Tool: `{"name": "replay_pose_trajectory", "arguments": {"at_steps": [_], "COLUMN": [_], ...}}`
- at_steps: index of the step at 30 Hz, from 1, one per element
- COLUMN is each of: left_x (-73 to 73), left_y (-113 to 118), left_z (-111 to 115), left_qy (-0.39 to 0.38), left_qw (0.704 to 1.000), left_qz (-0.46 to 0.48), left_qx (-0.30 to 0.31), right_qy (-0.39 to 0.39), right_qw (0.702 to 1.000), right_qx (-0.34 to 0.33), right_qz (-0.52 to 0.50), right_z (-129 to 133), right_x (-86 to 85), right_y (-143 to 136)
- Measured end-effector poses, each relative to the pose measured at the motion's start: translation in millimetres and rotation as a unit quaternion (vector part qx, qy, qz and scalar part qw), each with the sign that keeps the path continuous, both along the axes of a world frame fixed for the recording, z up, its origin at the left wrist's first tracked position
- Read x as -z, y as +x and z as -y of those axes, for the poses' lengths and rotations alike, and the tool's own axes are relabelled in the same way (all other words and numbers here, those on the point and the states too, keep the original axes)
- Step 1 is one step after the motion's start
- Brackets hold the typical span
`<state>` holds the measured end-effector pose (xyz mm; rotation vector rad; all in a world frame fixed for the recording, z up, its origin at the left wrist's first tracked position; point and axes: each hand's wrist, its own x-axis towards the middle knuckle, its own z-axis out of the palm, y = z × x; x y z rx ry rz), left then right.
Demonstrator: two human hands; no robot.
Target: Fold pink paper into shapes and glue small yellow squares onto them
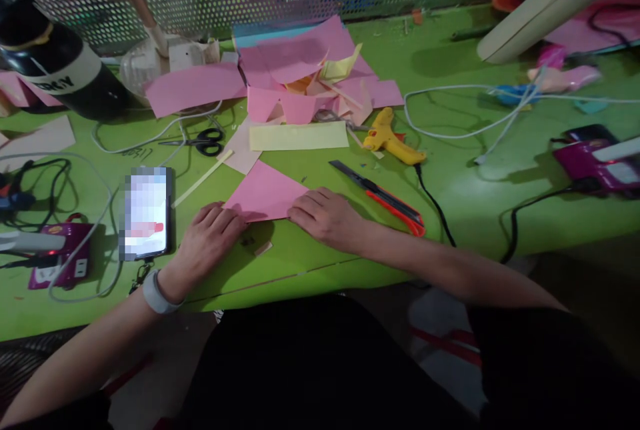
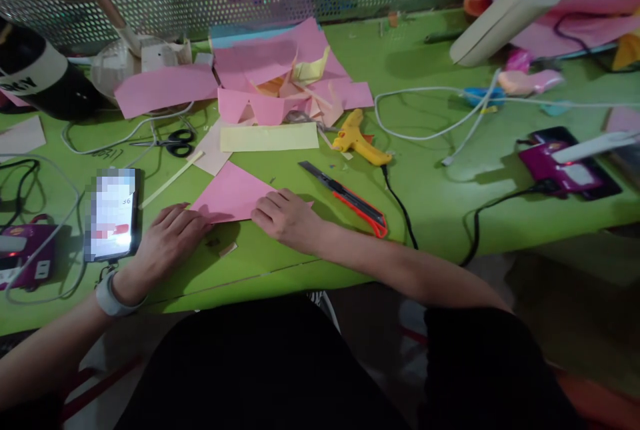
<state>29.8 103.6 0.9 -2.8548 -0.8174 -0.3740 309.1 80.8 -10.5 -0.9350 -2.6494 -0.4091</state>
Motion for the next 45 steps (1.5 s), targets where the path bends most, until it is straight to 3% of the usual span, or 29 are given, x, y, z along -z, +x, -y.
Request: {"name": "replay_pose_trajectory", "arguments": {"at_steps": [5, 12, 23, 26, 28, 32, 38, 45], "left_x": [2.5, -0.2, -0.8, -4.5, -4.9, 3.3, 19.5, 17.3], "left_y": [3, 4, 5, 9, 14, 28, 41, 40], "left_z": [-4, -14, -14, -3, 6, 21, 29, 32], "left_qy": [-0.025, -0.145, -0.145, -0.083, -0.060, -0.095, -0.115, -0.135], "left_qw": [0.998, 0.984, 0.980, 0.985, 0.991, 0.995, 0.991, 0.988], "left_qz": [0.037, 0.046, 0.056, 0.047, 0.029, -0.001, 0.008, 0.004], "left_qx": [-0.042, -0.093, -0.123, -0.141, -0.116, -0.038, -0.064, -0.070], "right_qy": [-0.050, -0.137, -0.310, -0.323, -0.325, -0.319, -0.307, -0.333], "right_qw": [0.998, 0.986, 0.933, 0.927, 0.926, 0.930, 0.934, 0.923], "right_qx": [0.018, 0.083, 0.143, 0.143, 0.139, 0.131, 0.119, 0.128], "right_qz": [-0.015, -0.051, -0.112, -0.124, -0.130, -0.129, -0.138, -0.146], "right_z": [-4, -13, -25, -26, -25, -24, -24, -24], "right_x": [1.9, 2.5, -2.5, -3.0, -2.7, -0.8, 2.8, -0.5], "right_y": [4, 7, 10, 10, 10, 11, 12, 13]}}
